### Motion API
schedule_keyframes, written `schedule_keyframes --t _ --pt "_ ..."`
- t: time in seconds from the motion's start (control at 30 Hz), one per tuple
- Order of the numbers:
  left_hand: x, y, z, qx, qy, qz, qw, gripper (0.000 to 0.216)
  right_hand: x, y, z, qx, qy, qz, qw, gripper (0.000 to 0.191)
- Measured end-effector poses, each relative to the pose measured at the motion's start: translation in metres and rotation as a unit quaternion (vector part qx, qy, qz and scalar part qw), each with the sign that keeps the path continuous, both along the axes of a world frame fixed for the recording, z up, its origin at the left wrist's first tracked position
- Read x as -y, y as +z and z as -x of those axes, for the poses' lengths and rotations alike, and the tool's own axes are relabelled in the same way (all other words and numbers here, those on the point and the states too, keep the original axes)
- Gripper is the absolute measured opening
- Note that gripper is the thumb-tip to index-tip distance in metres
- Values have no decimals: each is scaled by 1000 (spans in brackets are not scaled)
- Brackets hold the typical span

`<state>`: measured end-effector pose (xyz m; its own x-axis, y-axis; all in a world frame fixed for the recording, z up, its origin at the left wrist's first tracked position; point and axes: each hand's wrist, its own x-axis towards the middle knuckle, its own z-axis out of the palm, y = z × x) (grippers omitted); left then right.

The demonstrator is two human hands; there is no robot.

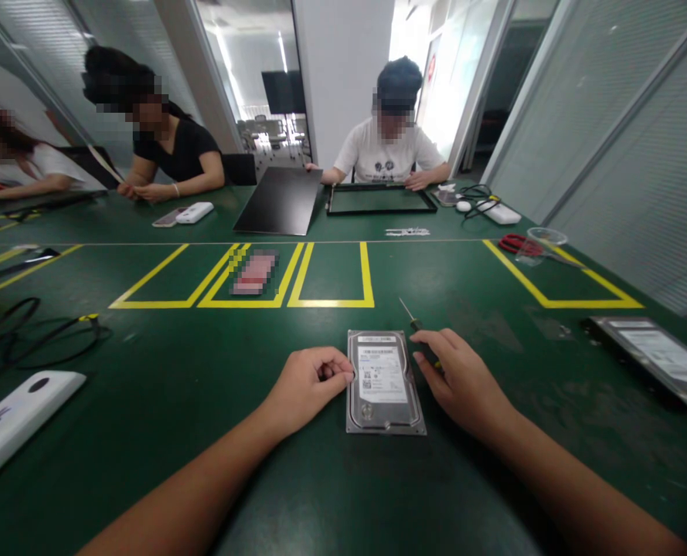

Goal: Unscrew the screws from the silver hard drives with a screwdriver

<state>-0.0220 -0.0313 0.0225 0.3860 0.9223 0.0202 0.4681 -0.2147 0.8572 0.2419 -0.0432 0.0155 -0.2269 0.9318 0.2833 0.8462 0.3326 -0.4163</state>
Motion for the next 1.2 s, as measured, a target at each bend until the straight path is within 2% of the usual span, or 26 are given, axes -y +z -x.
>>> schedule_keyframes --t 0.2,0.4,0.8,1.03,1.2 --pt "-4 0 0 18 -1 37 999 14 1 0 1 -2 0 -4 1000 27" --pt "-8 -7 1 54 -12 92 994 20 1 -2 -1 -9 10 -7 1000 26" --pt "-17 -7 2 64 -19 126 990 19 2 -2 1 -19 35 -13 999 24" --pt "-25 -2 5 60 -71 159 983 17 2 -2 2 -39 50 -10 998 24" --pt "-30 -2 6 71 -85 182 977 18 3 -3 3 -45 56 -7 997 24"
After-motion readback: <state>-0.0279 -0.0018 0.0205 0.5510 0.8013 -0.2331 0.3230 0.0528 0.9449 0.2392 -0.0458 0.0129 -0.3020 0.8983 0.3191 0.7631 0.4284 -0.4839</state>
